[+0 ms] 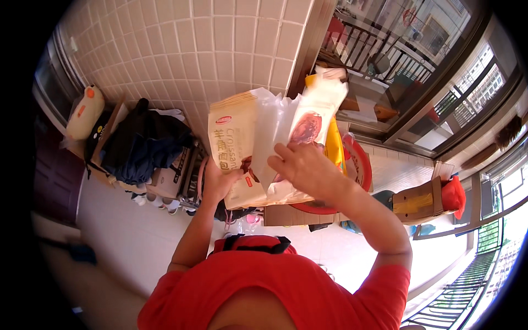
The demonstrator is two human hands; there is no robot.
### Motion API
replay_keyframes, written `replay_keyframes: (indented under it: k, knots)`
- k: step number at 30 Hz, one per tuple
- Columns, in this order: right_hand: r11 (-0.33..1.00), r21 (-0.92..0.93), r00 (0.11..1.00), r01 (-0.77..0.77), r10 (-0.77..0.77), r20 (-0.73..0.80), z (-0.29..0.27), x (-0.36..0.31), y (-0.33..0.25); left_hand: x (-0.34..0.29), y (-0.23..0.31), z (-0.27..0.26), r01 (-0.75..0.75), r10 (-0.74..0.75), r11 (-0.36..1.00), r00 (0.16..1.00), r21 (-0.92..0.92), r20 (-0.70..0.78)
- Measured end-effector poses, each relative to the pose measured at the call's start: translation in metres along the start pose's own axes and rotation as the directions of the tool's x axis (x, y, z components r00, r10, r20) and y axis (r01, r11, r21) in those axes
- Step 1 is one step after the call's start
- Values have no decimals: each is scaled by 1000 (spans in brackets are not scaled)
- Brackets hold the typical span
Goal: The person folds a large yellow rice bag and places it into a red waste bin along with other plastic wrappers and paper bags.
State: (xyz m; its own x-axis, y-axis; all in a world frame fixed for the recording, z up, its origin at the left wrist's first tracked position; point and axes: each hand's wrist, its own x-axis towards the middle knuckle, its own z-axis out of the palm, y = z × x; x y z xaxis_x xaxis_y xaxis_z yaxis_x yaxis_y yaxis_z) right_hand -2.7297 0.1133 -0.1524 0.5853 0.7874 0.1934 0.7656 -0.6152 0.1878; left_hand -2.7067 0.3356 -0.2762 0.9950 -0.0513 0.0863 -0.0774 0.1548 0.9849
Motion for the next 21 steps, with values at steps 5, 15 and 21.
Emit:
replay_keyframes:
  k: [5, 15, 21]
  knots:
    - [999, -3, 989, 37, -37, -142, 18, 2, 3, -3, 6, 6, -105, 101, 994, 985, 25, 139]
    - [813, 417, 766, -406, 552, -331, -1, -62, 25, 3, -14, -56, 59, -94, 865, 995, -498, -45]
    - [696, 296, 749, -655, 546, 375, 62, -125, 29, -4, 11, -85, -8, -86, 838, 985, -545, -147]
